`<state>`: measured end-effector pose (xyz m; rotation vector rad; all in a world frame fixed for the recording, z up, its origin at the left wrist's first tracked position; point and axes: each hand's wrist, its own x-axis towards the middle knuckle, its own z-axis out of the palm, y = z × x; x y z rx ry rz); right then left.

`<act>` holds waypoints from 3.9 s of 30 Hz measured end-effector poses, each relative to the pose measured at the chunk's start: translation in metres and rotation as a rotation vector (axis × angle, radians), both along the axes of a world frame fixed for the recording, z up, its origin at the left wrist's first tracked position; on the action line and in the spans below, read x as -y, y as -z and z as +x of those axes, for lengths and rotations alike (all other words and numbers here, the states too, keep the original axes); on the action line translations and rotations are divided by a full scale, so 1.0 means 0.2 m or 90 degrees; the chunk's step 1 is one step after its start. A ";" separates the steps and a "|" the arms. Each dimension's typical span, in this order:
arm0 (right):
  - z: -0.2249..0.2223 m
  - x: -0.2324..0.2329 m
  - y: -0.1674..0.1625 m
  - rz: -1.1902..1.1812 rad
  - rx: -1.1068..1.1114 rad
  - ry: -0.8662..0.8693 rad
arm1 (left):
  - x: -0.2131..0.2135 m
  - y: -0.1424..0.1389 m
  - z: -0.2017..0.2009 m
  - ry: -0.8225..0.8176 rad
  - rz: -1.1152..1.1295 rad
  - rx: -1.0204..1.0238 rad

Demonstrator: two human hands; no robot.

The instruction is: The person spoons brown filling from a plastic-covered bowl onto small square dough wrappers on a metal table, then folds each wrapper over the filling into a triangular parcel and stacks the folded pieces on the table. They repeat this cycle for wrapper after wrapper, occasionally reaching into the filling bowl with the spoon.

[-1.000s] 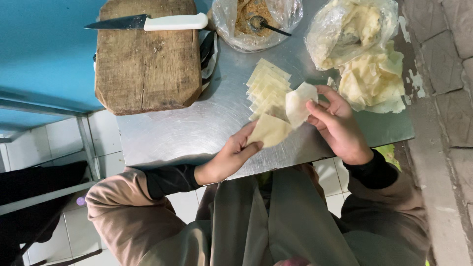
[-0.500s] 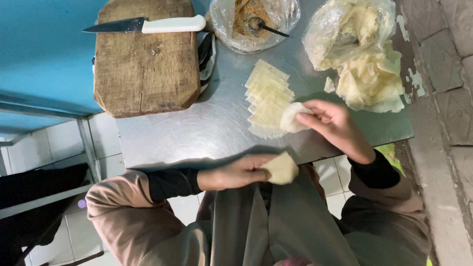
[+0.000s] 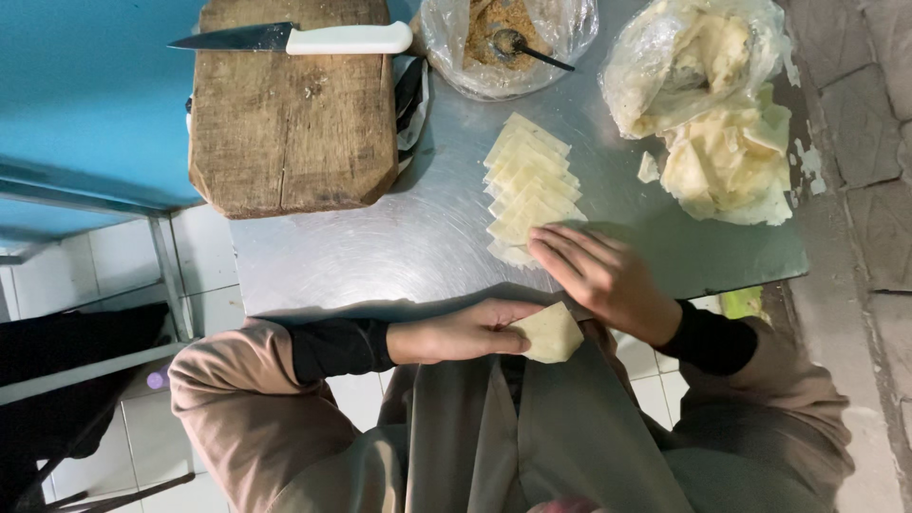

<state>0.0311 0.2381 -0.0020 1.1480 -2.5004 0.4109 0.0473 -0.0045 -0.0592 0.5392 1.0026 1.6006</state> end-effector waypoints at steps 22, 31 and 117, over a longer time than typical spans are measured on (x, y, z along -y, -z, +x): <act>-0.07 0.00 -0.11 -0.031 0.021 0.104 | 0.00 -0.01 -0.01 0.026 -0.016 0.003; -0.10 0.02 -0.14 -0.009 0.067 0.054 | 0.00 0.04 -0.01 0.021 -0.018 -0.006; -0.67 -0.74 -0.07 0.058 -0.045 0.425 | -0.08 -0.37 -0.21 0.001 -0.144 -1.067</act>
